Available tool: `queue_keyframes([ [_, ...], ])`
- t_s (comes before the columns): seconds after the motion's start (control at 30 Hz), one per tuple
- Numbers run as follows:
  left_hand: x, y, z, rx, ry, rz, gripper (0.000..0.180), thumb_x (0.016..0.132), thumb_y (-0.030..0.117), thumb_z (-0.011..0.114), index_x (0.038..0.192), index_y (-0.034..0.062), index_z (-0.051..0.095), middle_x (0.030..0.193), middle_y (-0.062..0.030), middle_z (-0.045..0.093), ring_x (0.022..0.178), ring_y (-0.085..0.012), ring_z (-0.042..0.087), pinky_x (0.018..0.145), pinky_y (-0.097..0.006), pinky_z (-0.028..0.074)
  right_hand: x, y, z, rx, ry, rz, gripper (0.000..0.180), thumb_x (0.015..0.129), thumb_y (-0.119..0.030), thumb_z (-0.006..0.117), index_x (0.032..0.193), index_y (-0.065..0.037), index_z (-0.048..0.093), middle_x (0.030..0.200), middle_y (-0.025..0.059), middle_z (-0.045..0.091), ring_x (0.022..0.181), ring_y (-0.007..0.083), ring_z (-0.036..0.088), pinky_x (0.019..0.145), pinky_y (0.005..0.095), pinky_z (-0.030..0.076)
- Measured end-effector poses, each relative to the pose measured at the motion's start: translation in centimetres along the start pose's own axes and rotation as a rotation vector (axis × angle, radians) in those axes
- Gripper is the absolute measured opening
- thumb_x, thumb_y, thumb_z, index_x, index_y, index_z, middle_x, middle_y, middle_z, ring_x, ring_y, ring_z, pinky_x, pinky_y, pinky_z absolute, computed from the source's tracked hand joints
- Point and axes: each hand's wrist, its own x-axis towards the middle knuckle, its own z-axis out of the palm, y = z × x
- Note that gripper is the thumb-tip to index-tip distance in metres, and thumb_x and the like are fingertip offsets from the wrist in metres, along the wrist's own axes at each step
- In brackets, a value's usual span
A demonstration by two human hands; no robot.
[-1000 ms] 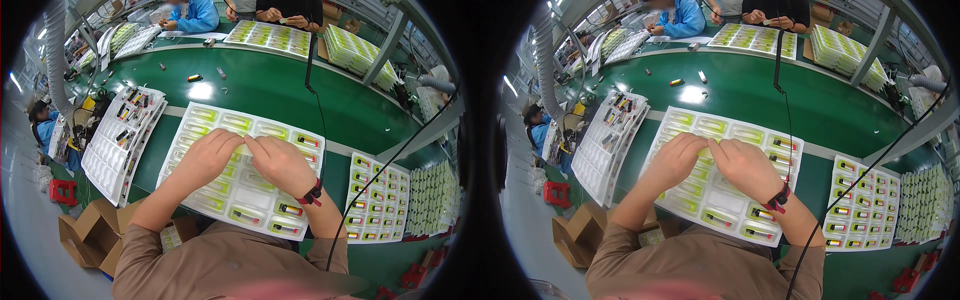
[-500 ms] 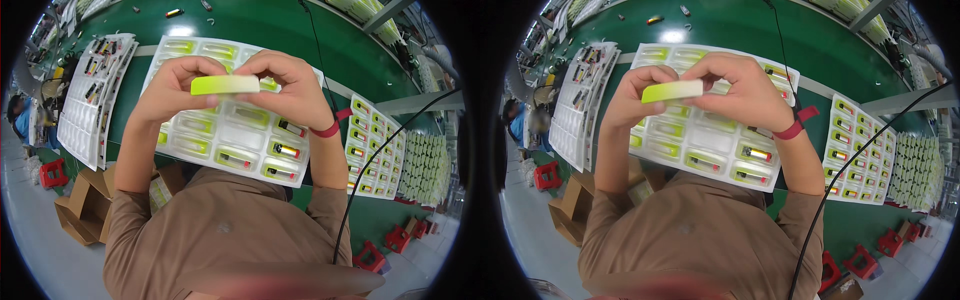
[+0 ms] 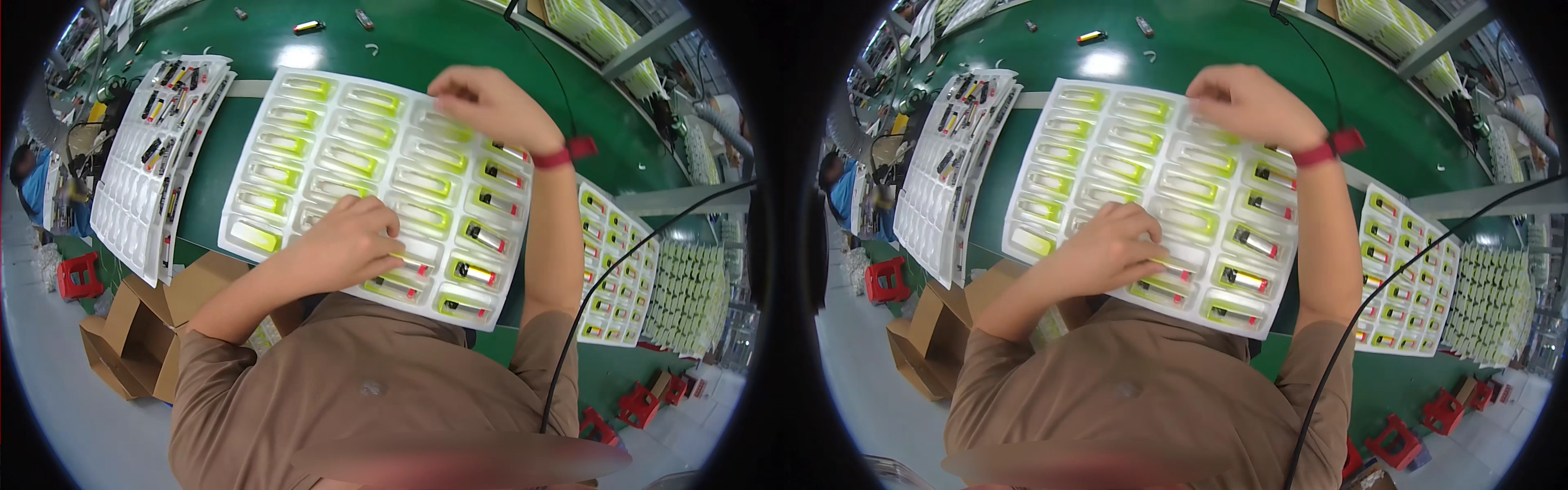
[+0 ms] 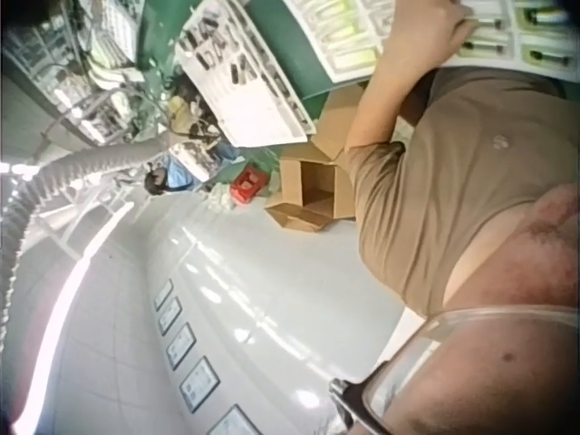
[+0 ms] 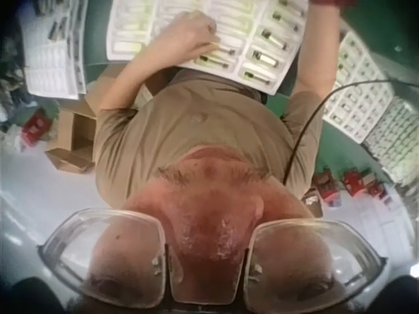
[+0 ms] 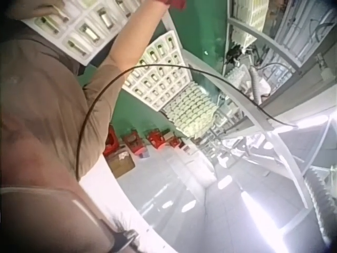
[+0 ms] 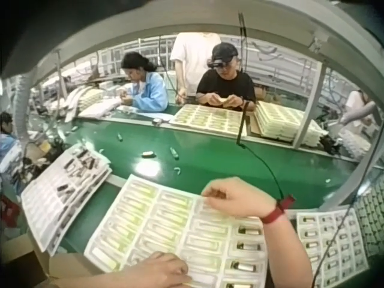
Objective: The person assembles electronic components into plastic housings by hand, then places the completed housings into an assembly tray.
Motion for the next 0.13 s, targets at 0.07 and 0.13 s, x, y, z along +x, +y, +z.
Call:
queue_keyframes([
  [0.07,0.0,0.0,0.2,0.019,-0.043,-0.009,0.017,0.082,0.019,0.081,0.096,0.0101,0.076,0.104,-0.0053,0.063,0.104,-0.0282,0.058,0.094,-0.040,0.043,5.8,4.8,-0.3,-0.274,0.155,-0.050,0.027,0.097,-0.019,0.066,0.117,-0.002,0.069,0.107,0.0129,0.075,0.093,0.0230,0.071,0.084,0.0335,0.055],
  [0.13,0.6,-0.7,0.0,0.078,-0.092,0.015,0.017,0.087,0.024,0.078,0.100,0.0126,0.076,0.109,-0.0059,0.065,0.109,-0.0256,0.059,0.096,-0.040,0.043,11.5,8.5,0.1,-0.309,0.209,-0.052,0.029,0.096,-0.023,0.067,0.119,-0.004,0.069,0.113,0.0124,0.074,0.100,0.0243,0.070,0.089,0.0364,0.055],
])
